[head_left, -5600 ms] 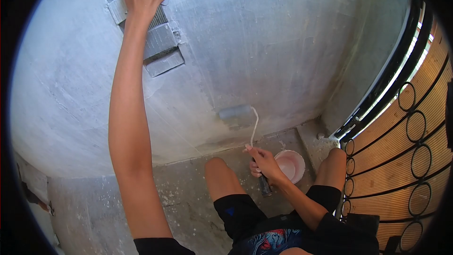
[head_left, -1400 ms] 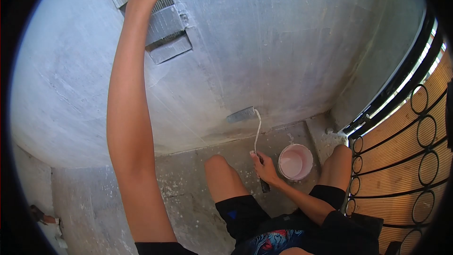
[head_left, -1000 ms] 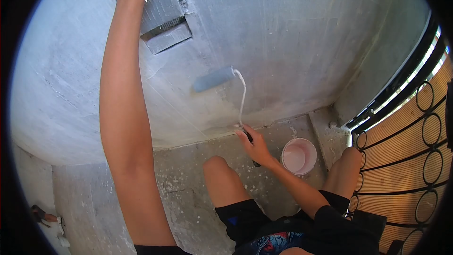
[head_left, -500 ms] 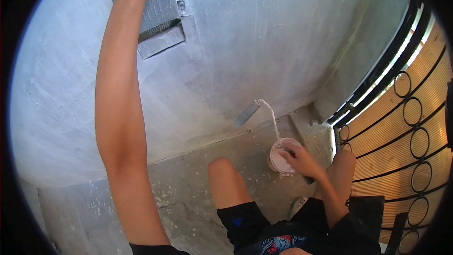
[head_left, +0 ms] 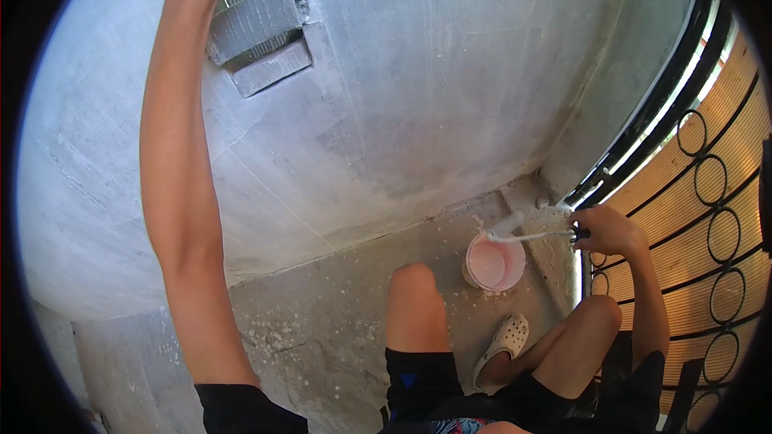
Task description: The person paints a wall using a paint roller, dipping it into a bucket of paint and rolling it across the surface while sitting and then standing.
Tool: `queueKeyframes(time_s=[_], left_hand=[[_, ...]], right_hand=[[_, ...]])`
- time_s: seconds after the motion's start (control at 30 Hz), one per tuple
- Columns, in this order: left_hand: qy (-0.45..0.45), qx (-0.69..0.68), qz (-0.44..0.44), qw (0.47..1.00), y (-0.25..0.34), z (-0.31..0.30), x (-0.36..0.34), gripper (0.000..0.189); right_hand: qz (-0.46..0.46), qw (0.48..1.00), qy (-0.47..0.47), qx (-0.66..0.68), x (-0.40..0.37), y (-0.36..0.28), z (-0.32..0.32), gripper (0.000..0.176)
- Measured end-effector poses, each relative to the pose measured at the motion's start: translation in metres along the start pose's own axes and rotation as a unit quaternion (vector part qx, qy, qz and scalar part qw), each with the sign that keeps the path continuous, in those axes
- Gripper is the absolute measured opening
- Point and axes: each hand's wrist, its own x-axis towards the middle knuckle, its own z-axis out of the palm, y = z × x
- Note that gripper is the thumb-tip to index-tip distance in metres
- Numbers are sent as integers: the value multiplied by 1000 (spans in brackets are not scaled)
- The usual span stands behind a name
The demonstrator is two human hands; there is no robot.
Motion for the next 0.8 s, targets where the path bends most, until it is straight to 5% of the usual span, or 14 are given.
queueKeyframes(time_s=[0.07,0.43,0.6,0.67,0.8], left_hand=[[28,-32,62,997,2,-3,-12,70],[58,14,58,997,-9,7,-4,62],[69,21,99,993,-11,8,-4,65],[51,17,30,998,-13,11,3,71],[97,11,36,995,-25,27,12,84]], right_hand=[[-19,996,-79,-31,7,6,19,35],[-62,982,-155,-83,63,8,113,25],[-72,984,-148,-73,65,34,119,21],[-86,989,-100,-65,63,37,117,25],[-94,987,-105,-72,66,28,136,21]])
